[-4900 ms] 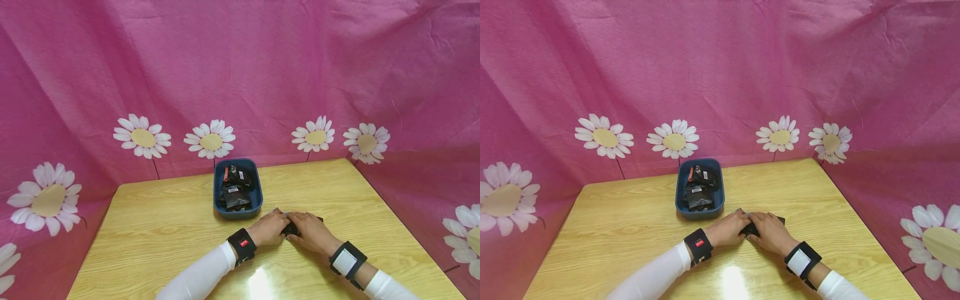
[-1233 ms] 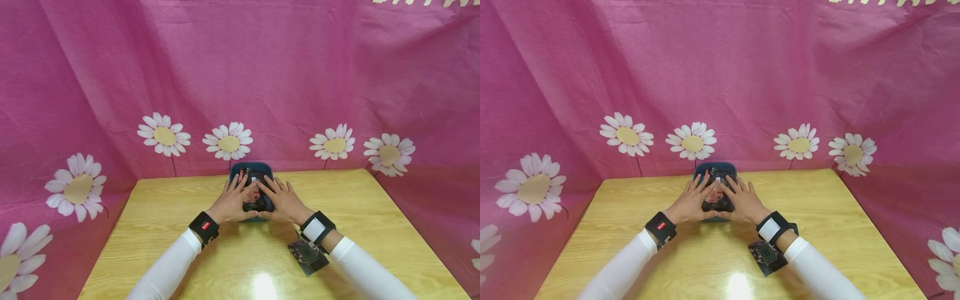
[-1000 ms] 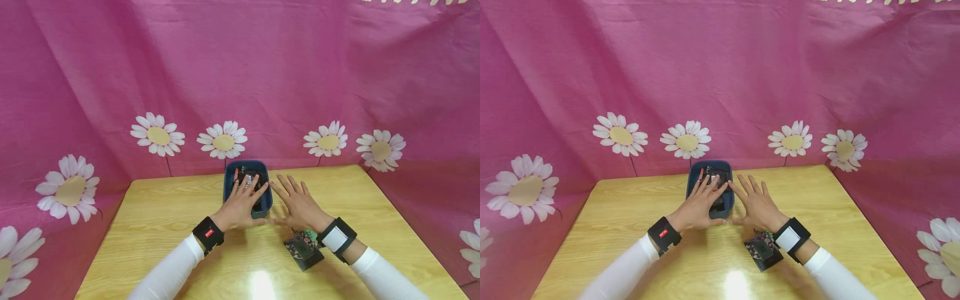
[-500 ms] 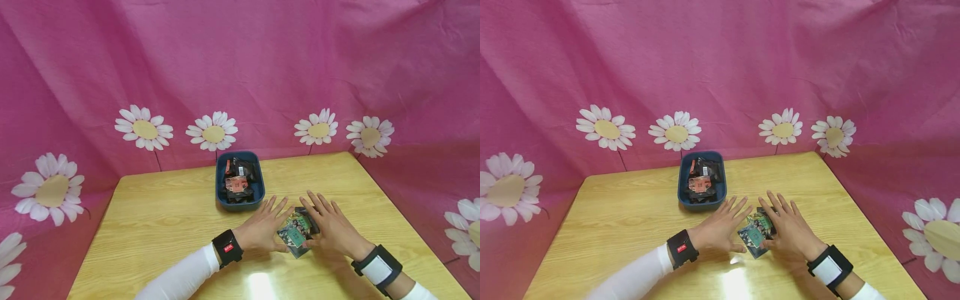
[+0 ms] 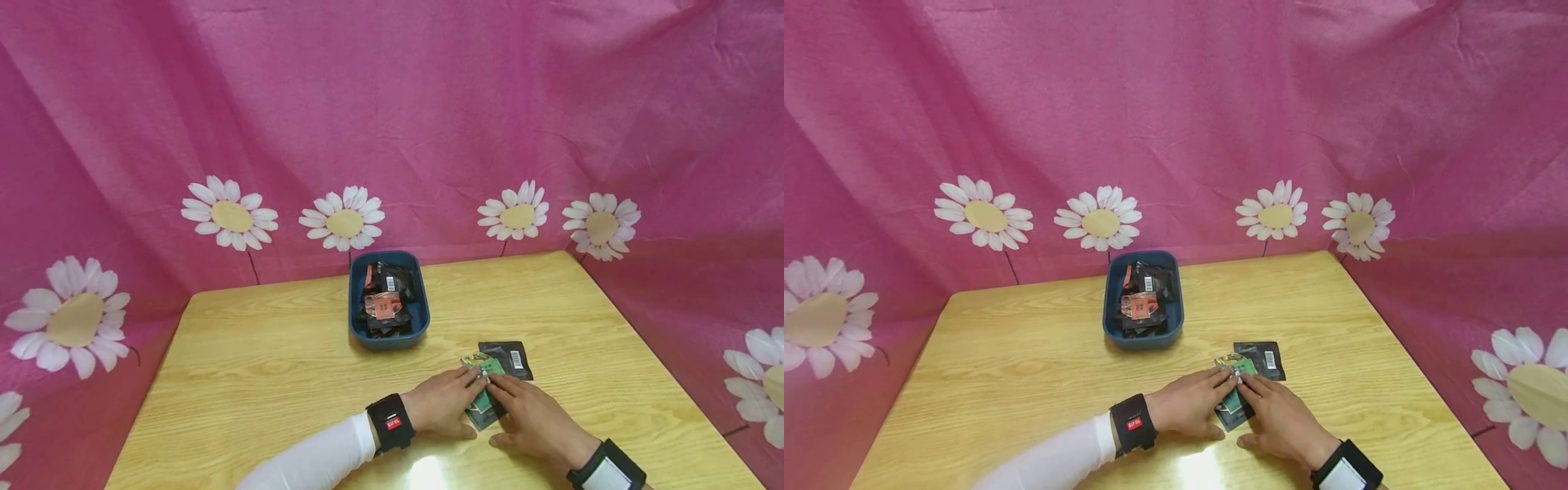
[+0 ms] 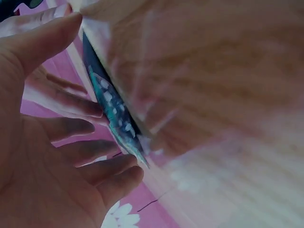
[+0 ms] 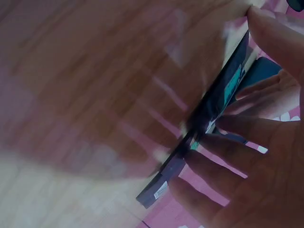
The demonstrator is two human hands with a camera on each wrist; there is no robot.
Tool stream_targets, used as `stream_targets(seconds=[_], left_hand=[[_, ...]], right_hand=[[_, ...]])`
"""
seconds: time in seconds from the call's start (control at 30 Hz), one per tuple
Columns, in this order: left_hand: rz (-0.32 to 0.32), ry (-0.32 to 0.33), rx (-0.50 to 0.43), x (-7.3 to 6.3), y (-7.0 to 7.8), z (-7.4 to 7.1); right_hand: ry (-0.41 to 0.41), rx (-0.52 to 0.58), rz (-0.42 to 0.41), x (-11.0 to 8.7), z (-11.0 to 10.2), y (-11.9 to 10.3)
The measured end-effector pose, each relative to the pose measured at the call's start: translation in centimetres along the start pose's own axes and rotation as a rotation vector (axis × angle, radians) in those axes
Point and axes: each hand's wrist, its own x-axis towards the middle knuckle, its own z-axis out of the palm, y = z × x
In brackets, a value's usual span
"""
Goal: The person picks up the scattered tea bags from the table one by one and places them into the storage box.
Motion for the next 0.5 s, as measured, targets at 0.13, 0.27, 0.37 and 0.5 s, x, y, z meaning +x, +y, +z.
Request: stream_targets(seconds=[0.13,0.27,0.37,0.5], left_hand=[[0.011,0.025,0.008,-0.05,0.15,-0.01],[0.031,0.060,0.050,-0.08,0.30,0.00],[0.037,0.080,0.086,-0.17,0.35,0.21],[0.043,0.138,0.092,-0.30,0.10,0.36]], right_hand=[[0.043,-0.022,-0.016,0.08,-0.21,-0.41],[0.043,-0.064,-0.050,0.37,-0.44,-0.66],[0.035,-0.101,-0.079,0.56,-0.45,-0.78],[0.107,-0.125,-0.121,0.74,-0.09,-0.85]])
